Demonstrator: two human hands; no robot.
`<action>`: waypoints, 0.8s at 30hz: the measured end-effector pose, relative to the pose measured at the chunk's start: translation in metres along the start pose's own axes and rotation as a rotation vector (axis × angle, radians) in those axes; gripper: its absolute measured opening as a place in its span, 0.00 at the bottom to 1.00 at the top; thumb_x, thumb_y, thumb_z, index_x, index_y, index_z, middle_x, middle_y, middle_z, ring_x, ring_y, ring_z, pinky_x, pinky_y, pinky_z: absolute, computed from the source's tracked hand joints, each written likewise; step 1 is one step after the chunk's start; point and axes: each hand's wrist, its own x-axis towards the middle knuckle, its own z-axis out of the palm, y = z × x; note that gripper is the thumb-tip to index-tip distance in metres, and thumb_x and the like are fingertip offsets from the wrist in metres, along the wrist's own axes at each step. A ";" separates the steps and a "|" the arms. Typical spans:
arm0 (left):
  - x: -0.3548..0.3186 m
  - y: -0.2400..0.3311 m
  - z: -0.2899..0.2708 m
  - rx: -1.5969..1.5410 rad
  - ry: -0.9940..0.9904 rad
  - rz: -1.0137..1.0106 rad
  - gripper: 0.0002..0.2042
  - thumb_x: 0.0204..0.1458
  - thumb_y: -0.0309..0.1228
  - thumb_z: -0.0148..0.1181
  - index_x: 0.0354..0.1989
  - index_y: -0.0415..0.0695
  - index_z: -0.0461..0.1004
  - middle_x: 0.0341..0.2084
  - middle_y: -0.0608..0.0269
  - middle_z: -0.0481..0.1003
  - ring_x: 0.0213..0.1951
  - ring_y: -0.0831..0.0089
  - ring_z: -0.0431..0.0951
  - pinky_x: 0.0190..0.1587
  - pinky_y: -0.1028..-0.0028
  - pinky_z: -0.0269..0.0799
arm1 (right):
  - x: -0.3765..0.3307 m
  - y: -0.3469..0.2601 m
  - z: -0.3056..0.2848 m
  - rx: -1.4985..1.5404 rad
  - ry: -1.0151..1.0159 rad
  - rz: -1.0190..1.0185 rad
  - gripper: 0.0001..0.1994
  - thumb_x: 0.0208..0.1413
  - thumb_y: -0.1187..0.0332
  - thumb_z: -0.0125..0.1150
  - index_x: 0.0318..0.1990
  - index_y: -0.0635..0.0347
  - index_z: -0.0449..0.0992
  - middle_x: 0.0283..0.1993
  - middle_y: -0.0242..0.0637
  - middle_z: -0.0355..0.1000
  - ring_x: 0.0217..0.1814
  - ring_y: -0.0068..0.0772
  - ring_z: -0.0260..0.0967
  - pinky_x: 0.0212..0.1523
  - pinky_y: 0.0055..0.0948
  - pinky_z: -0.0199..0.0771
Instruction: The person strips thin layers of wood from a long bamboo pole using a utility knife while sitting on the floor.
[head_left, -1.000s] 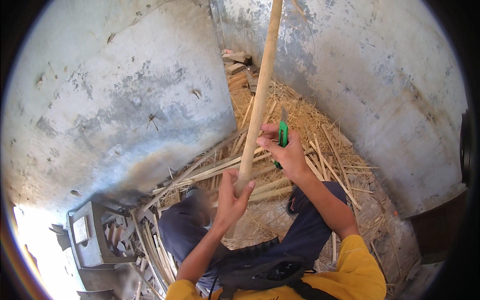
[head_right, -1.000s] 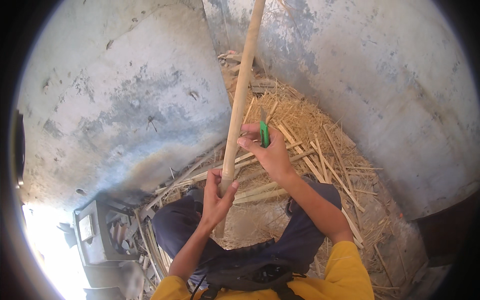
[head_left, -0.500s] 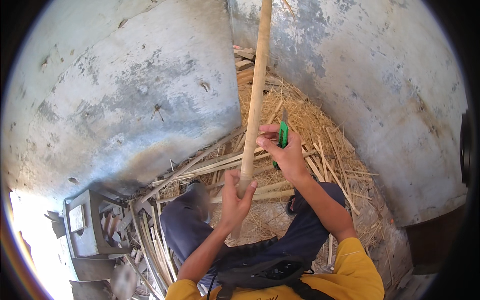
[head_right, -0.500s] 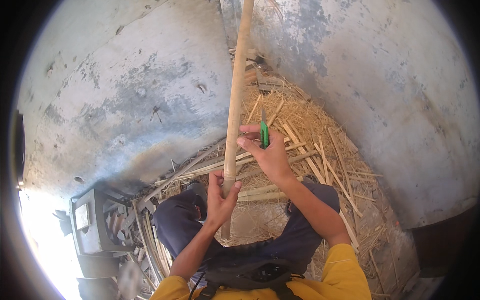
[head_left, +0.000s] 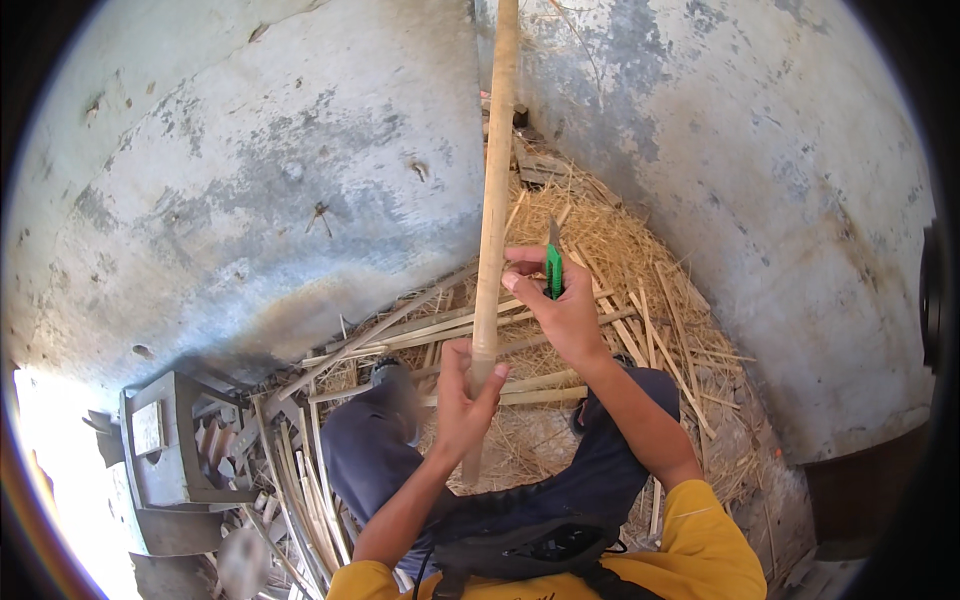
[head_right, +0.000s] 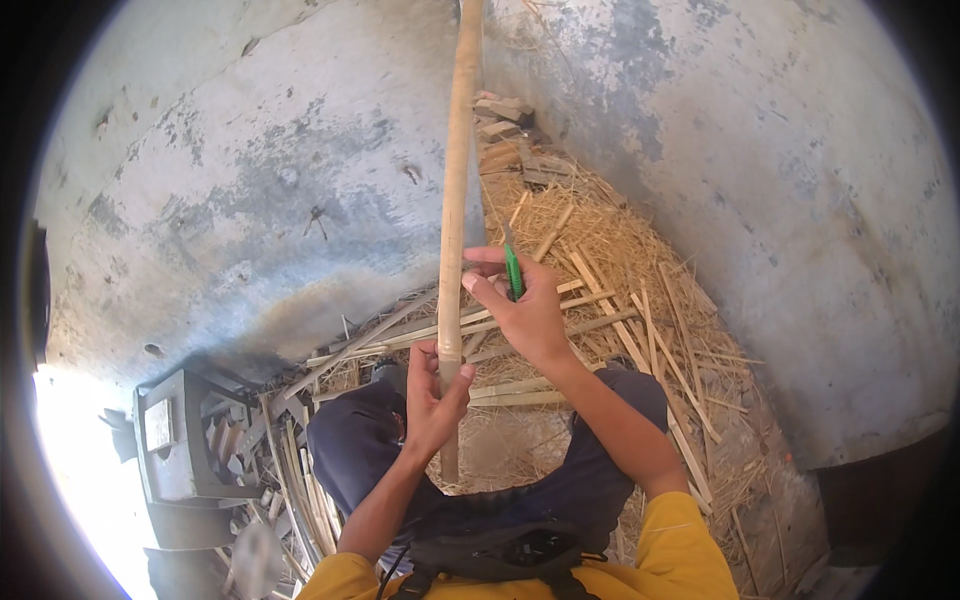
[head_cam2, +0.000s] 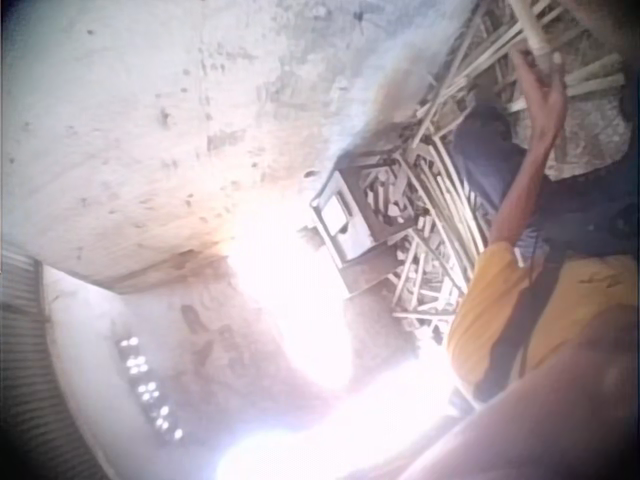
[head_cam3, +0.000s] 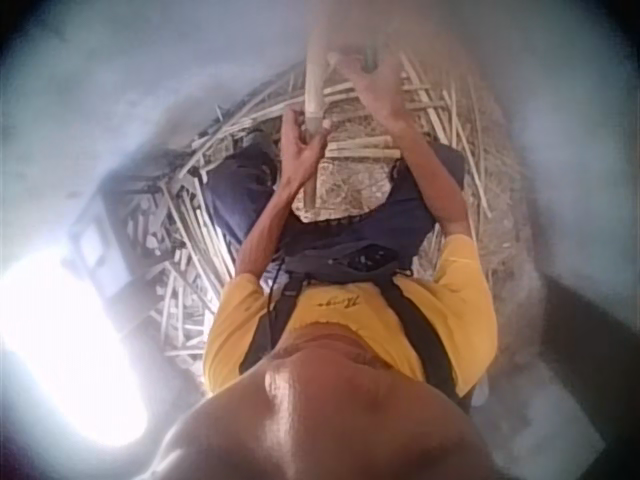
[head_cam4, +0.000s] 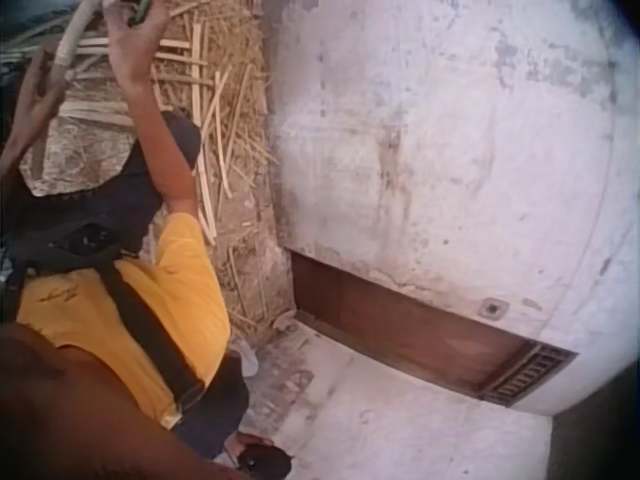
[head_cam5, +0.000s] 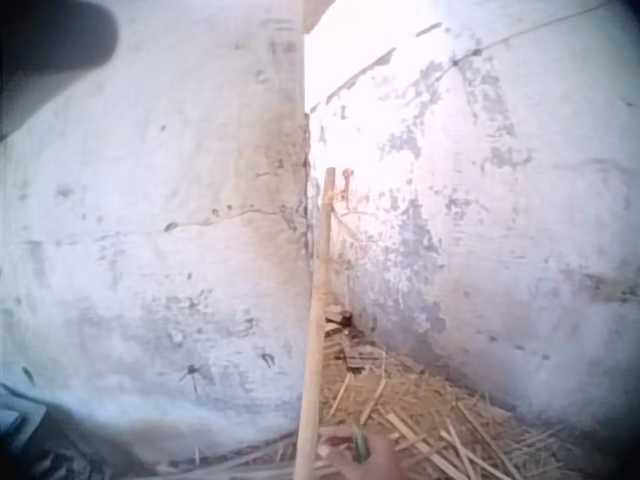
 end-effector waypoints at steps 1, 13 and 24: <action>0.000 -0.001 -0.001 0.009 0.005 0.000 0.16 0.68 0.27 0.64 0.54 0.44 0.61 0.33 0.68 0.74 0.22 0.86 0.70 0.22 0.81 0.64 | 0.000 0.000 0.003 0.037 0.007 -0.006 0.16 0.63 0.71 0.73 0.56 0.65 0.83 0.43 0.31 0.81 0.44 0.17 0.75 0.44 0.22 0.75; -0.001 0.001 -0.004 0.244 0.099 0.133 0.16 0.66 0.27 0.67 0.53 0.40 0.65 0.38 0.57 0.78 0.36 0.77 0.78 0.36 0.73 0.74 | 0.002 0.000 0.007 0.203 0.001 0.191 0.09 0.62 0.67 0.75 0.45 0.63 0.84 0.37 0.30 0.82 0.26 0.13 0.62 0.28 0.21 0.58; -0.003 0.000 0.001 0.364 0.159 0.159 0.16 0.64 0.27 0.68 0.52 0.38 0.66 0.38 0.50 0.79 0.39 0.63 0.81 0.44 0.63 0.76 | 0.002 0.008 0.002 0.040 -0.020 0.061 0.08 0.68 0.68 0.68 0.44 0.65 0.82 0.37 0.31 0.81 0.39 0.17 0.74 0.46 0.24 0.73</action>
